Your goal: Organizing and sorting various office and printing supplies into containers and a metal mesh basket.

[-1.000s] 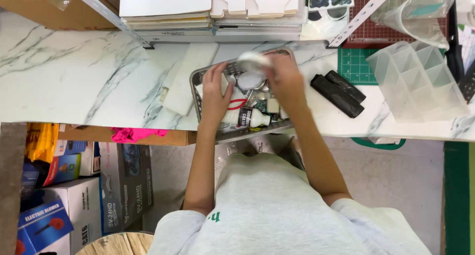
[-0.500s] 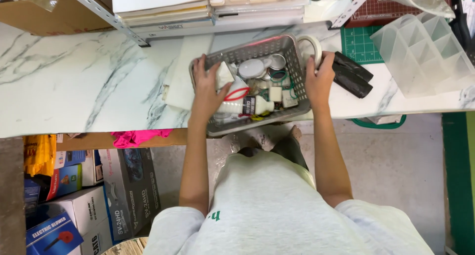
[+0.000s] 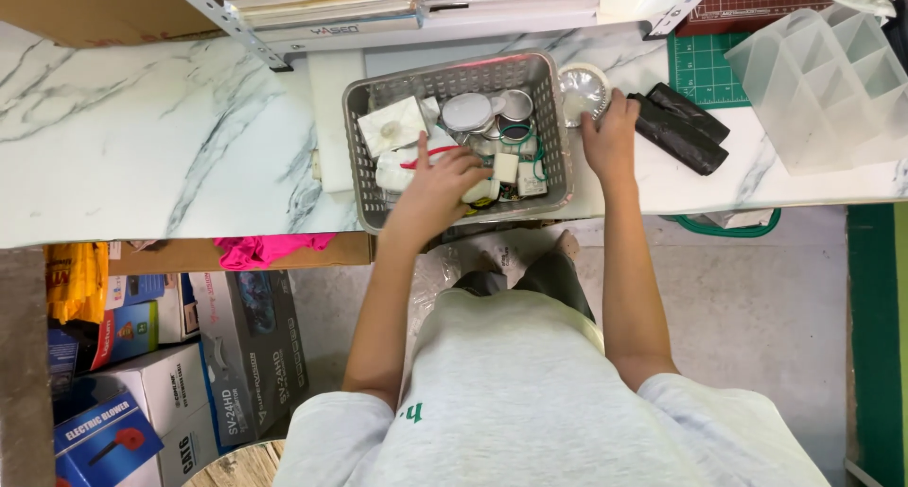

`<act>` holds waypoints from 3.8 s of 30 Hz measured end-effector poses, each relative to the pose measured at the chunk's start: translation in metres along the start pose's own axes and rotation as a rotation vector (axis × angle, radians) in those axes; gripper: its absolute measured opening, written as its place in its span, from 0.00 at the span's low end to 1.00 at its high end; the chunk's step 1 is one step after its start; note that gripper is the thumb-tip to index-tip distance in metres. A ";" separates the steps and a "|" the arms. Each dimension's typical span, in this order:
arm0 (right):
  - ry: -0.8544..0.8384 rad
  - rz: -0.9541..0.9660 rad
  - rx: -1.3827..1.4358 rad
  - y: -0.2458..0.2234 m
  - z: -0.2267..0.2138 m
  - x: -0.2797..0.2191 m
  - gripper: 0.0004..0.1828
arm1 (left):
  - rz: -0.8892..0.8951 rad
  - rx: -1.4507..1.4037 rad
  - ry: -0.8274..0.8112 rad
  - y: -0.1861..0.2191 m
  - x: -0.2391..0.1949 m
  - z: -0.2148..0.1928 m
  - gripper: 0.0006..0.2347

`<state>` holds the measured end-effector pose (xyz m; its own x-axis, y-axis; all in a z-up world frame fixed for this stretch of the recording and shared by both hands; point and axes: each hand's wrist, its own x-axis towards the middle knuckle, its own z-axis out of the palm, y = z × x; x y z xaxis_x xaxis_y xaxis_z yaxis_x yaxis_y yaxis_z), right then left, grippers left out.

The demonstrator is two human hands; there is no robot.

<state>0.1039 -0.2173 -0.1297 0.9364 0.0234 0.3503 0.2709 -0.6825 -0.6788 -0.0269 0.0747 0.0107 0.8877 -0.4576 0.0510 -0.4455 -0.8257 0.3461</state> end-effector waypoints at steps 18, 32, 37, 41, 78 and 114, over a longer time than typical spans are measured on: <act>-0.334 -0.005 0.561 -0.177 -0.104 -0.017 0.42 | 0.116 -0.812 0.530 0.082 0.060 -0.061 0.25; 0.355 -0.048 0.228 0.003 -0.041 0.073 0.41 | 0.067 -0.588 0.327 0.052 0.090 -0.021 0.13; 0.269 0.035 0.318 0.017 -0.034 0.071 0.47 | 0.009 -0.565 0.326 0.039 0.082 -0.014 0.13; 0.240 0.047 0.147 -0.015 -0.038 0.043 0.62 | -0.107 -0.408 0.417 0.009 0.066 -0.003 0.14; -0.284 0.039 -0.033 -0.021 -0.099 -0.009 0.24 | -0.290 -0.068 0.296 -0.006 0.035 0.030 0.27; 0.010 -0.230 0.112 -0.102 -0.082 -0.012 0.23 | -0.303 -0.342 0.518 -0.019 0.044 0.038 0.12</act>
<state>0.0468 -0.2079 -0.0121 0.8451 0.1612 0.5098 0.5004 -0.5746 -0.6477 0.0166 0.0574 -0.0292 0.9463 0.0635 0.3171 -0.1833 -0.7026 0.6876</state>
